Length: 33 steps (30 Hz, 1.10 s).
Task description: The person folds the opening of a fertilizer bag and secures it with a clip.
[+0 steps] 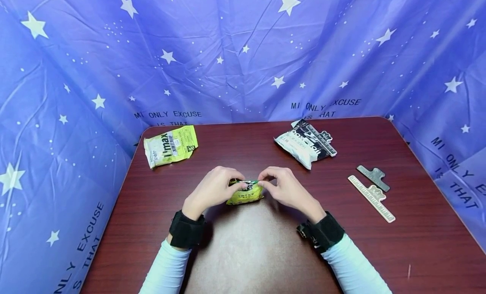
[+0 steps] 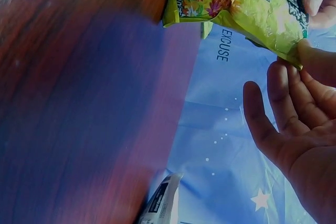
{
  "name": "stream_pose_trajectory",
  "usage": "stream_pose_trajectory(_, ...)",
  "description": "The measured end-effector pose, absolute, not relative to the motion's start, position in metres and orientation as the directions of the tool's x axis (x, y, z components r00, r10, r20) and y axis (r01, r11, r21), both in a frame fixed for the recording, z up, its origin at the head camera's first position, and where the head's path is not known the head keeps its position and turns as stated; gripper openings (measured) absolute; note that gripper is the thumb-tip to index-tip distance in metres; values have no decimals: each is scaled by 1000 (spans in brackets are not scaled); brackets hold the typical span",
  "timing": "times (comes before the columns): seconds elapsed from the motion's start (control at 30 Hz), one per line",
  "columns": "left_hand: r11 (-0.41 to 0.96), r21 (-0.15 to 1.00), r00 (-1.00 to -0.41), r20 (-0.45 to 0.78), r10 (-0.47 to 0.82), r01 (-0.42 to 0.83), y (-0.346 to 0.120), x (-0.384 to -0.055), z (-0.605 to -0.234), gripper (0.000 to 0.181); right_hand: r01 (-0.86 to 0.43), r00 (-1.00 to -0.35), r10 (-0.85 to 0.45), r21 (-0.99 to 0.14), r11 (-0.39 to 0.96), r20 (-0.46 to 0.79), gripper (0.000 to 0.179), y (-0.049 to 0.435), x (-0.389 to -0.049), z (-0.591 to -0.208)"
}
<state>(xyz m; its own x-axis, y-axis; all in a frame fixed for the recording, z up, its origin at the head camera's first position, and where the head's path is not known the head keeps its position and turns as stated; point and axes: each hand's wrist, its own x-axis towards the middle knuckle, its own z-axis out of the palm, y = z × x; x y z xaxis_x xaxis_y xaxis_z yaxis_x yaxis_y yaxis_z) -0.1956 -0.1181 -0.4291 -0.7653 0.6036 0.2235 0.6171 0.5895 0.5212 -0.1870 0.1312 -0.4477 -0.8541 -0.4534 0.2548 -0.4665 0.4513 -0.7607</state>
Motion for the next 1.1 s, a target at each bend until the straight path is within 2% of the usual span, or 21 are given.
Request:
stream_pose_trajectory(0.33,594,501,-762,244,600,629,-116,-195,-429,9,-467,-860,-440,-743,480,257,6,136,-188,-445)
stream_pose_trajectory(0.53,601,499,-765,236,599,624,-115,-194,-429,10,-385,-921,-286,-712,587,262,11,166,-190,-440)
stream_pose_trajectory(0.7,602,502,-767,229,599,621,-116,-194,-429,10,-201,-978,-108,-644,738,181,24,206,-188,-432)
stream_pose_trajectory(0.83,592,500,-760,247,601,632,-116,-194,-427,10,31,-998,60,-534,845,37,45,241,-182,-427)
stream_pose_trajectory(0.97,590,497,-757,253,603,636,-115,-193,-426,10,232,-972,197,-441,867,-124,57,276,-176,-428)
stream_pose_trajectory(1.1,591,507,-761,241,602,627,-115,-193,-427,10,344,-930,245,-412,844,-274,64,306,-168,-428)
